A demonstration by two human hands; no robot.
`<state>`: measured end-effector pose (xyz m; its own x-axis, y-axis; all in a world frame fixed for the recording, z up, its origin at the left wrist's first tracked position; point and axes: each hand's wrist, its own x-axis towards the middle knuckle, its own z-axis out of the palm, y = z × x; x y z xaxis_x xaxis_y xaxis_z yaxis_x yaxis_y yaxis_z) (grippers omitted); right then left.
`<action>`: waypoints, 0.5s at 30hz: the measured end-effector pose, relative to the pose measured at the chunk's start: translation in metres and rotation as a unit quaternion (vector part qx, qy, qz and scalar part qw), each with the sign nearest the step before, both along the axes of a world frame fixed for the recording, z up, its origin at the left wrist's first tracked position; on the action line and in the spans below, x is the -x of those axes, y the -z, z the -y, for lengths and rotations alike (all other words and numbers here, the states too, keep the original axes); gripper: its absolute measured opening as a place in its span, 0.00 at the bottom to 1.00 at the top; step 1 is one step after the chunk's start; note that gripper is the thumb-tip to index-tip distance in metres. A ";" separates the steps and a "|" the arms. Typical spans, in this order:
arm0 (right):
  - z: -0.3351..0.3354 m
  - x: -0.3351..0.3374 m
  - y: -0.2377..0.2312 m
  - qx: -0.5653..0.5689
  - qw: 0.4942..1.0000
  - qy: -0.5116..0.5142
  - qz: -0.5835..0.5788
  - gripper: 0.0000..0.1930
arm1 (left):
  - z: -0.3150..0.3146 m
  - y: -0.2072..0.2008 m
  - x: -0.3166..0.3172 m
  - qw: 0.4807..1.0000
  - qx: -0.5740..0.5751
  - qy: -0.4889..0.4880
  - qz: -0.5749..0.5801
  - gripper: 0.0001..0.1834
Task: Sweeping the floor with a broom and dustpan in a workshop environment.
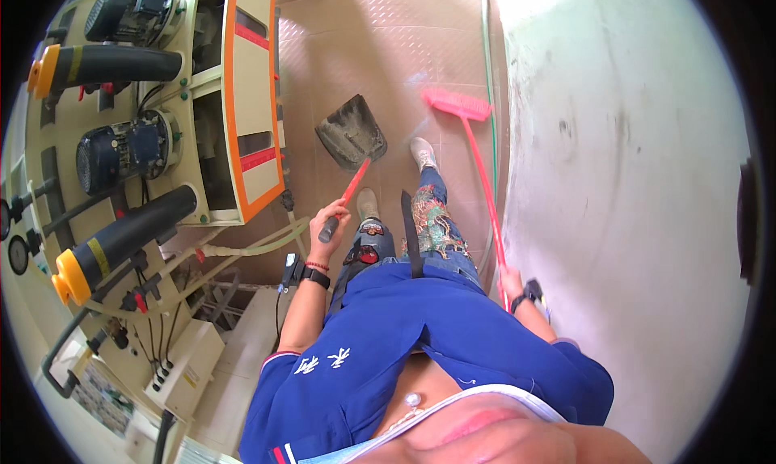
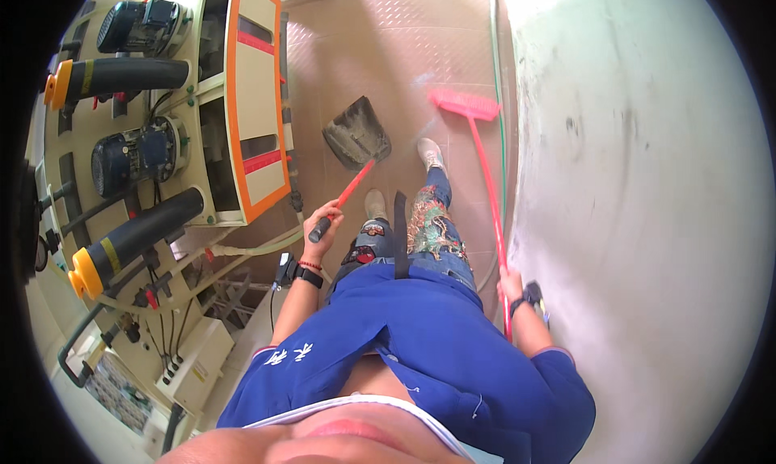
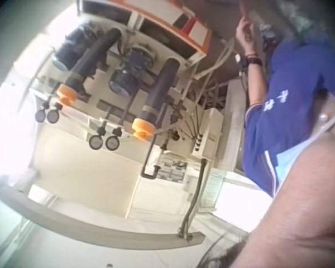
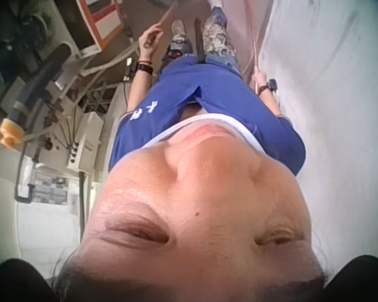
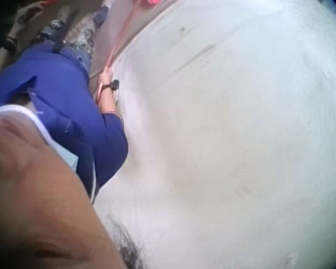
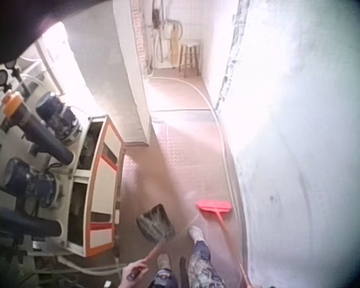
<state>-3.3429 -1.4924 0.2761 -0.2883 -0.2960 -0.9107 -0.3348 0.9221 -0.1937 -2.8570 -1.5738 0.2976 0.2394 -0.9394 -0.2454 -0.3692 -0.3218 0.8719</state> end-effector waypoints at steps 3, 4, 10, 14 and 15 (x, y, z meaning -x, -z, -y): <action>-0.158 -0.019 -0.022 0.104 0.986 -0.122 -0.054 0.18 | -0.011 -0.007 -0.023 0.999 0.019 0.048 0.005 0.07; -0.205 -0.024 -0.027 0.125 0.980 -0.133 -0.085 0.16 | -0.016 -0.008 -0.028 0.998 0.025 0.059 -0.002 0.07; -0.263 -0.074 -0.098 0.152 0.988 -0.002 -0.008 0.15 | -0.042 -0.020 -0.050 0.996 0.019 0.083 -0.009 0.06; -0.199 -0.091 -0.075 0.145 0.989 0.033 0.017 0.12 | -0.065 -0.022 -0.061 0.997 0.004 0.059 -0.042 0.06; -0.147 -0.102 -0.070 0.093 0.994 0.057 0.029 0.10 | -0.067 -0.025 -0.059 0.997 -0.004 0.052 -0.048 0.06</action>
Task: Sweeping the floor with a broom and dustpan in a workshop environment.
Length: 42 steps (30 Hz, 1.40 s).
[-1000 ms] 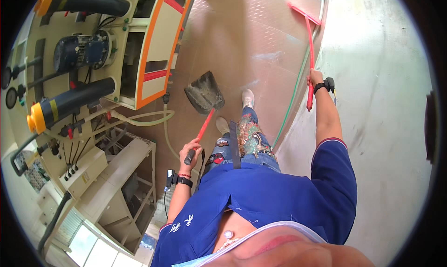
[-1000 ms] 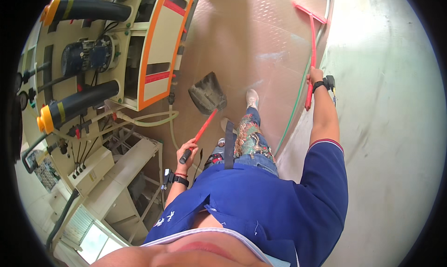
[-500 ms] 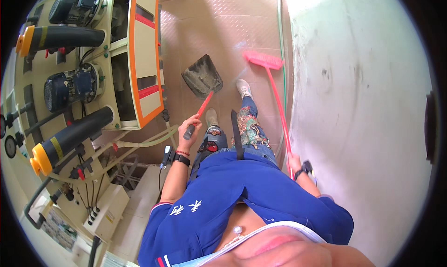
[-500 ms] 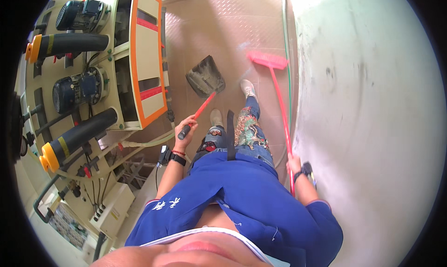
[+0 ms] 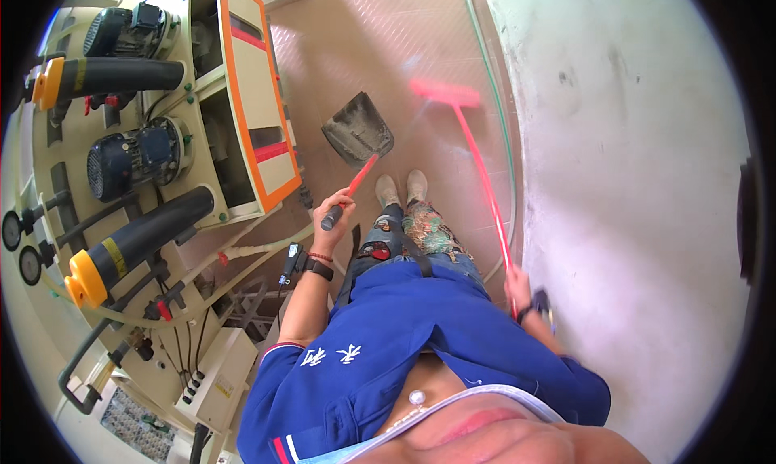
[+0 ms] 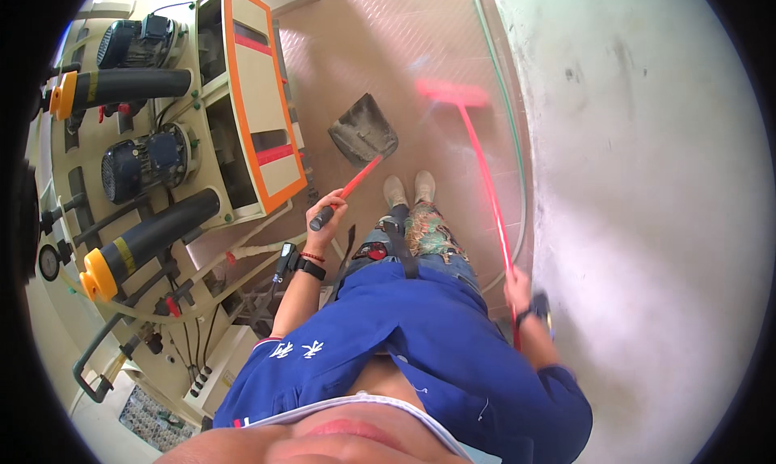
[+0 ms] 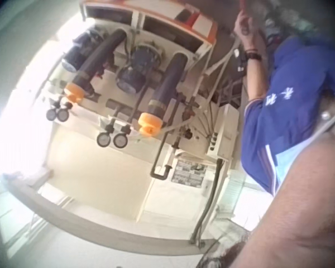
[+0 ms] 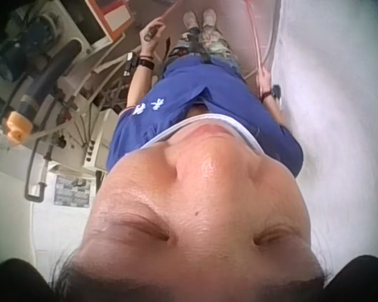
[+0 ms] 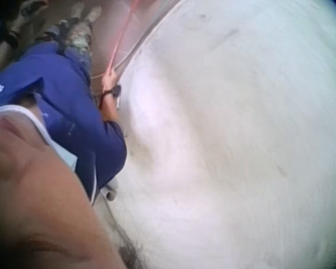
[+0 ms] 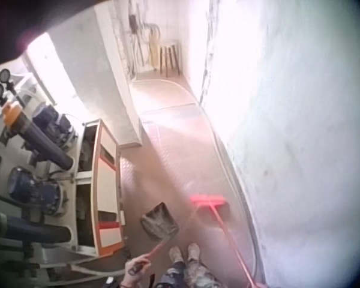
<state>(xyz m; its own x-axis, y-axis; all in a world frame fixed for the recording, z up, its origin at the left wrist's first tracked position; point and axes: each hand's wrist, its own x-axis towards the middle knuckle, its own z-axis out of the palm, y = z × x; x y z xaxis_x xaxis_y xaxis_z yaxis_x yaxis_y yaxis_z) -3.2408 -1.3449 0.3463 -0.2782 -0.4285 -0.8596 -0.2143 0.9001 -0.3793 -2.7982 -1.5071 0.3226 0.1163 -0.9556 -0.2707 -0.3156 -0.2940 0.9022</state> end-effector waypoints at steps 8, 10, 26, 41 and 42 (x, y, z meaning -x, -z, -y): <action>0.290 -0.038 0.177 0.137 0.985 -0.102 -0.011 0.15 | -0.013 -0.020 0.029 1.000 -0.011 0.015 -0.003 0.06; 0.303 -0.044 0.187 0.133 0.986 -0.103 -0.014 0.14 | -0.021 -0.028 0.042 1.000 -0.014 0.011 0.017 0.06; -0.215 0.039 0.103 0.073 0.965 -0.173 -0.185 0.12 | -0.049 0.008 0.001 0.997 0.024 0.072 0.010 0.06; -0.310 -0.042 0.063 0.138 0.974 -0.129 -0.123 0.11 | -0.107 -0.037 -0.008 0.992 0.042 0.118 0.016 0.05; -0.290 -0.044 0.091 0.153 0.967 -0.152 -0.134 0.11 | -0.112 -0.040 -0.005 0.995 0.028 0.099 0.005 0.05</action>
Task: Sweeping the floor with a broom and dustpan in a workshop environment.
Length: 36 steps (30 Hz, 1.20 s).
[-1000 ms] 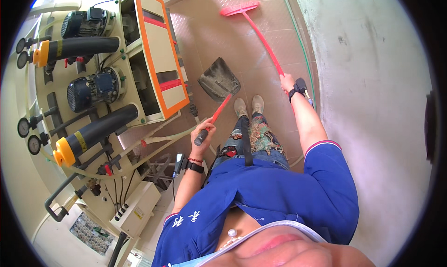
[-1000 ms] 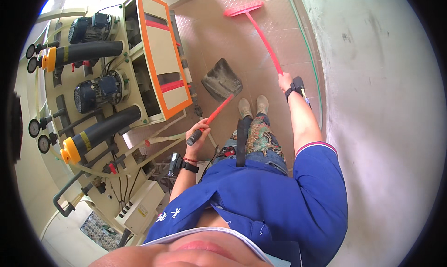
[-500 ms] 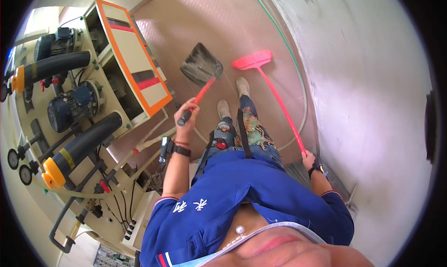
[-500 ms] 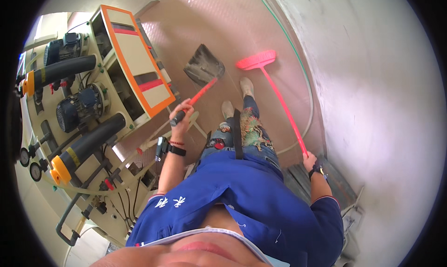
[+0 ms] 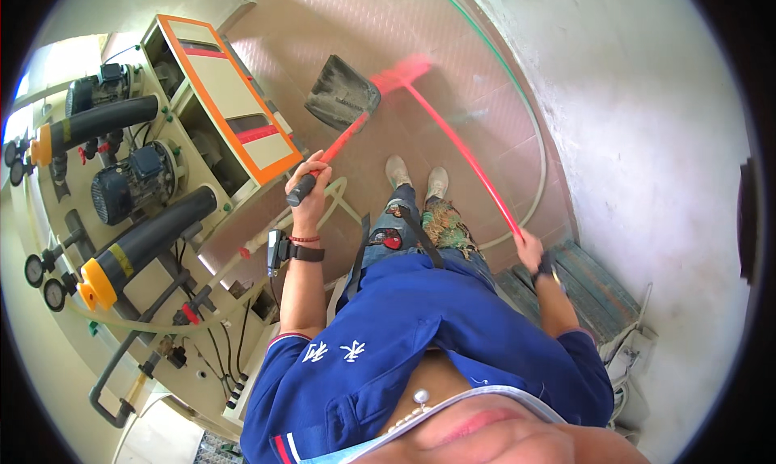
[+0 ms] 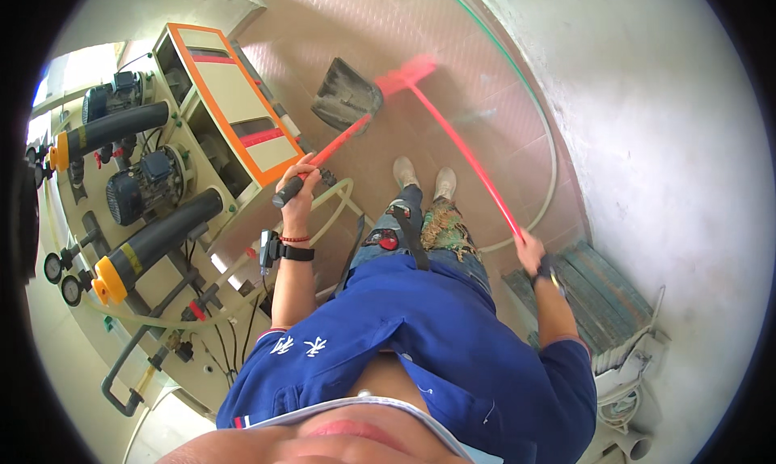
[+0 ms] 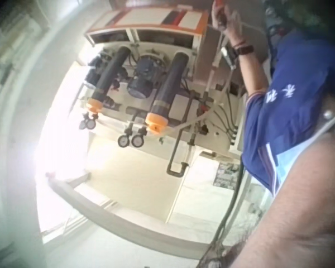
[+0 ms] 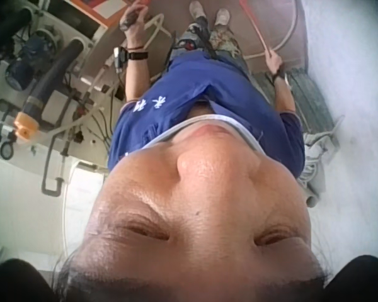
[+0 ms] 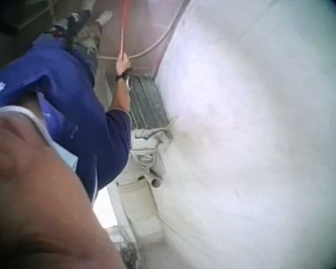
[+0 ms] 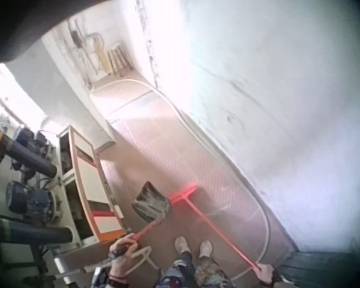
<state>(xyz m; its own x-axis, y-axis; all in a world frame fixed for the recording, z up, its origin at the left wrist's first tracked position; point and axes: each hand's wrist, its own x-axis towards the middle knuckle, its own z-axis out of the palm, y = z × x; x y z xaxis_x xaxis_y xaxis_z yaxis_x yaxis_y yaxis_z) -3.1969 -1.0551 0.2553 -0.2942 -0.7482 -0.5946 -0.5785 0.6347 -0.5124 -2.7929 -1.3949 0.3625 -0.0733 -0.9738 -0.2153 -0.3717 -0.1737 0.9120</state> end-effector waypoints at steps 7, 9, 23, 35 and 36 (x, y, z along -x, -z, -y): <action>0.137 -0.024 0.084 0.005 0.996 -0.089 -0.020 0.11 | -0.048 -0.018 0.035 1.000 0.016 -0.010 0.012 0.05; 0.121 -0.009 0.088 -0.030 0.995 -0.087 -0.043 0.11 | -0.065 -0.019 0.042 1.000 0.014 -0.023 0.011 0.05; -0.272 0.085 -0.086 -0.200 0.970 0.049 -0.126 0.10 | -0.114 0.010 0.057 0.998 -0.006 -0.057 -0.003 0.04; -0.062 0.103 0.071 0.064 0.995 0.072 -0.006 0.12 | -0.145 -0.013 0.091 0.999 -0.017 -0.030 -0.008 0.03; -0.019 0.103 0.090 0.087 0.994 0.058 0.025 0.12 | -0.147 -0.016 0.090 1.000 -0.014 -0.022 0.001 0.03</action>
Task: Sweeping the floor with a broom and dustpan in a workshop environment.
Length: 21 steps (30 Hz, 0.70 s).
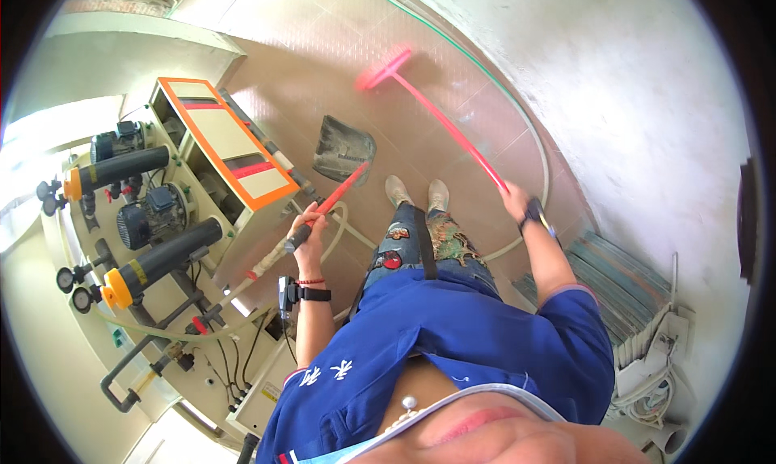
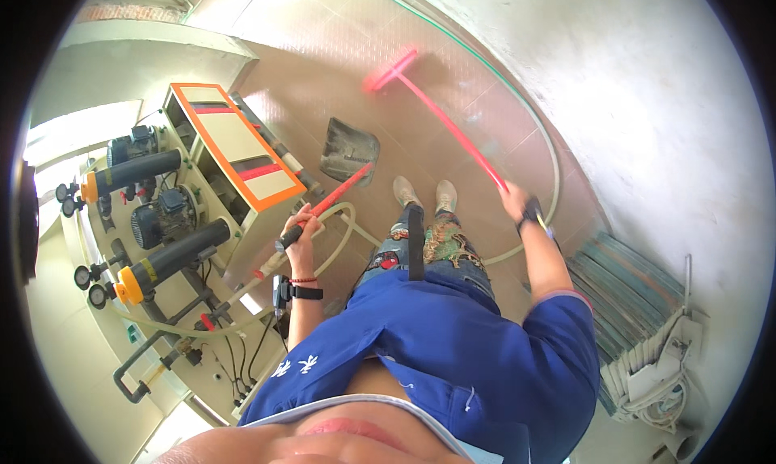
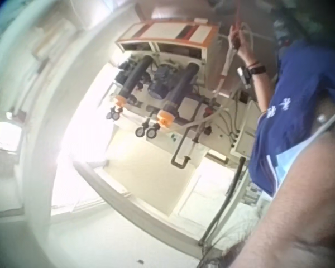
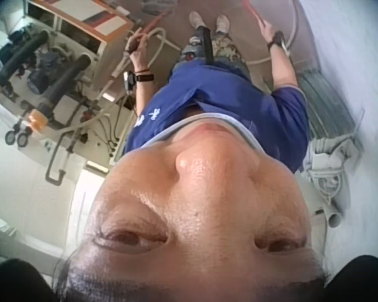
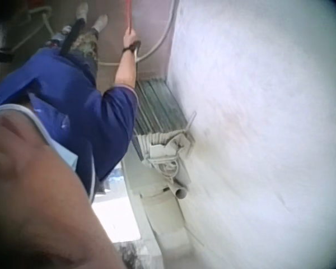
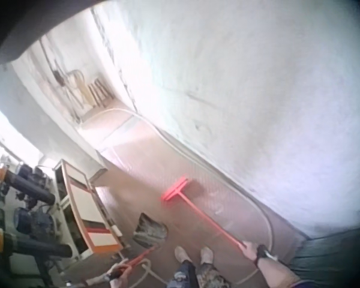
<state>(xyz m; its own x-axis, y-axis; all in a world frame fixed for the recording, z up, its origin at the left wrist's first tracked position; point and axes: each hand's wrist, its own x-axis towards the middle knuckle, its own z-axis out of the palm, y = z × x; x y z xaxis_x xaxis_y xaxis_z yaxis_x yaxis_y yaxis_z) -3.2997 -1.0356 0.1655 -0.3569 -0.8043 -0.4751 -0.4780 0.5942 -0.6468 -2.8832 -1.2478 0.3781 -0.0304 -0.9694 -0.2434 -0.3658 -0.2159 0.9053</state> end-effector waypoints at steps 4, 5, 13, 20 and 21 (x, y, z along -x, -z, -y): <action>0.118 0.024 0.081 -0.005 0.999 0.017 -0.028 0.14 | -0.007 -0.011 0.029 0.999 -0.014 0.027 0.030 0.04; 0.131 0.020 0.078 -0.004 1.000 0.017 -0.019 0.14 | -0.014 -0.009 0.026 0.999 -0.012 0.018 0.044 0.04; -0.048 0.017 0.050 -0.109 0.988 0.105 0.011 0.18 | 0.002 -0.003 0.027 0.998 -0.011 0.046 0.051 0.05; -0.287 -0.086 -0.086 -0.295 0.883 0.338 0.140 0.17 | 0.021 0.016 0.062 0.997 -0.061 0.041 0.001 0.04; -0.325 -0.114 -0.086 -0.229 0.938 0.251 0.062 0.19 | 0.031 0.017 0.060 0.996 -0.066 0.053 0.009 0.04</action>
<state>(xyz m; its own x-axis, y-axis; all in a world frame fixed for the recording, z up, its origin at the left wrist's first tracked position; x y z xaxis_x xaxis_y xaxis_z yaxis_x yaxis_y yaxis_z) -3.1857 -0.7103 0.2515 -0.5555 -0.2502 -0.7930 -0.0018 0.9540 -0.2998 -2.9430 -1.2792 0.3606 -0.1253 -0.9203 -0.3706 -0.4081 -0.2927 0.8647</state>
